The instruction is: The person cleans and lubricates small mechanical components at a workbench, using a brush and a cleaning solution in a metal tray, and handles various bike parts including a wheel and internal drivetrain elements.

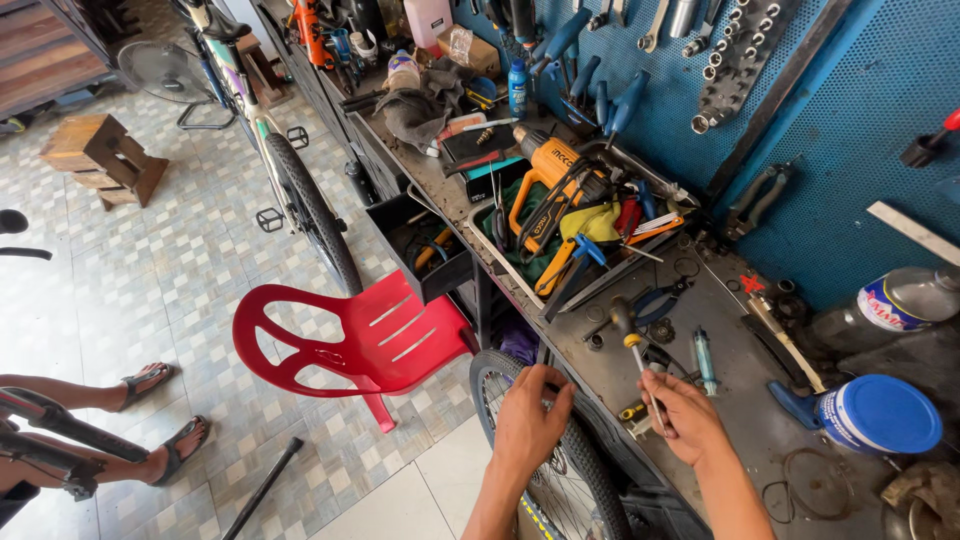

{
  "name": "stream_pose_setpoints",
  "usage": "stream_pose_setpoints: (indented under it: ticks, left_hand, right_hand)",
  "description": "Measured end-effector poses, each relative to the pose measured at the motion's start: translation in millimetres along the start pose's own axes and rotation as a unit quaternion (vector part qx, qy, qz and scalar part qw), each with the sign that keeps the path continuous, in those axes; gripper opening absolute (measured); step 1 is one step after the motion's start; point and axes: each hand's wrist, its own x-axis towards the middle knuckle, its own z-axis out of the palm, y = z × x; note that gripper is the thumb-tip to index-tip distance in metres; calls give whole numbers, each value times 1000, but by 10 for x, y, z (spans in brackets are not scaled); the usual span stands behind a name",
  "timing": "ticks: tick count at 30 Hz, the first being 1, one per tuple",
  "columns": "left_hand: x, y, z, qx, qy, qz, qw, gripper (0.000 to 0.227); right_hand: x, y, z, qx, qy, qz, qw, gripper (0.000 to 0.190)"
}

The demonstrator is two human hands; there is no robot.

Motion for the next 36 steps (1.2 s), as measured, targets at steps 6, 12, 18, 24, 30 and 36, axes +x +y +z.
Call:
stream_pose_setpoints:
  ticks: [6, 12, 18, 24, 30, 36]
  left_hand:
    - [-27, -41, -210, 18, 34, -19, 999, 17]
    - [-120, -109, -371, 3, 44, -38, 998, 18]
    - [-119, -237, -506, 11, 65, -82, 994, 20]
    - [99, -112, -339, -25, 34, -9, 999, 23]
    - [326, 431, 45, -222, -55, -40, 973, 30]
    - [329, 543, 343, -195, -25, 45, 979, 15]
  right_hand:
    - [400, -540, 158, -17, 32, -145, 989, 19]
    - [1392, -1369, 441, -47, 72, -174, 981, 22]
    - [1687, -1428, 611, 0, 34, -196, 980, 18]
    - [631, -785, 875, -127, -48, -312, 940, 19]
    - [-459, -484, 841, -312, -83, -316, 892, 22]
    - [-969, -922, 717, -508, 9, -255, 823, 37]
